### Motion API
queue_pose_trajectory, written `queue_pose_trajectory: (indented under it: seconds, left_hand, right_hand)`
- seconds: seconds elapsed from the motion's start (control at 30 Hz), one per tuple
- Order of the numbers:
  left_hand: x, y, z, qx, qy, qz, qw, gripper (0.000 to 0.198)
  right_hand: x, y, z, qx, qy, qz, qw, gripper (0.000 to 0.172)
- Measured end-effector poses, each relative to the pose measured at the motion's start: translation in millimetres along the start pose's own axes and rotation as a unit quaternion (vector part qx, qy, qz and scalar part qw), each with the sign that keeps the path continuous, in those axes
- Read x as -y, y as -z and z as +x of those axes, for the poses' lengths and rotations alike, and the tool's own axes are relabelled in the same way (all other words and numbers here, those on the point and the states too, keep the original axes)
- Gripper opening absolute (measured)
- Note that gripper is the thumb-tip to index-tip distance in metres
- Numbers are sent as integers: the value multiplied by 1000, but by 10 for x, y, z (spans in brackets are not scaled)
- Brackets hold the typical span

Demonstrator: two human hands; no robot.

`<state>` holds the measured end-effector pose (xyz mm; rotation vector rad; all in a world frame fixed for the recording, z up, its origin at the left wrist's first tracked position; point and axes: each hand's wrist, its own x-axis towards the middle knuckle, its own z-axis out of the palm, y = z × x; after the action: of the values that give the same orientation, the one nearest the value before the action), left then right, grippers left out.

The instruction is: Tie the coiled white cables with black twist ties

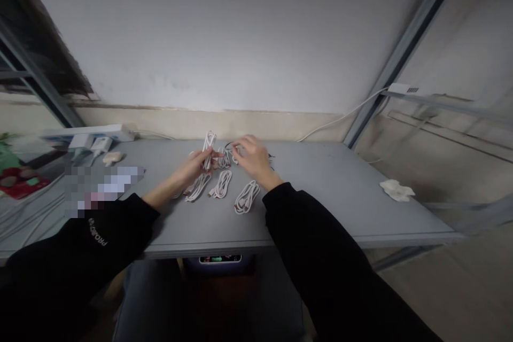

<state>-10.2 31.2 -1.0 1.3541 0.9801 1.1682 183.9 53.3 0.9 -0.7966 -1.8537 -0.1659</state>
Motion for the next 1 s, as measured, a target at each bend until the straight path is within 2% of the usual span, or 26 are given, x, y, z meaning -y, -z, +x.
queue_pose_trajectory:
  seconds: [0.1, 0.2, 0.33, 0.43, 0.67, 0.83, 1.0]
  left_hand:
    - [-42, -31, -16, 13, 41, -93, 995, 33]
    - [-64, -39, -24, 5, 50, -126, 991, 31]
    - [-62, -35, -37, 14, 55, -125, 991, 30]
    - [-61, -32, -47, 32, 75, -114, 990, 29]
    - [-83, -30, -52, 76, 85, -108, 988, 33]
    - [-110, -14, -57, 84, 93, -102, 987, 32]
    - [-88, -10, -45, 62, 79, -57, 993, 32]
  right_hand:
    - [194, -85, -105, 63, 73, 29, 995, 11]
    - [275, -118, -160, 89, 89, 56, 990, 12]
    - [274, -142, -181, 90, 66, 103, 988, 11]
    - [259, -162, -188, 66, 50, 128, 988, 9]
    - [268, -160, -178, 46, 20, 120, 991, 12]
    - [234, -171, -176, 32, -15, 98, 995, 12]
    - [223, -174, -180, 20, -85, 69, 994, 6]
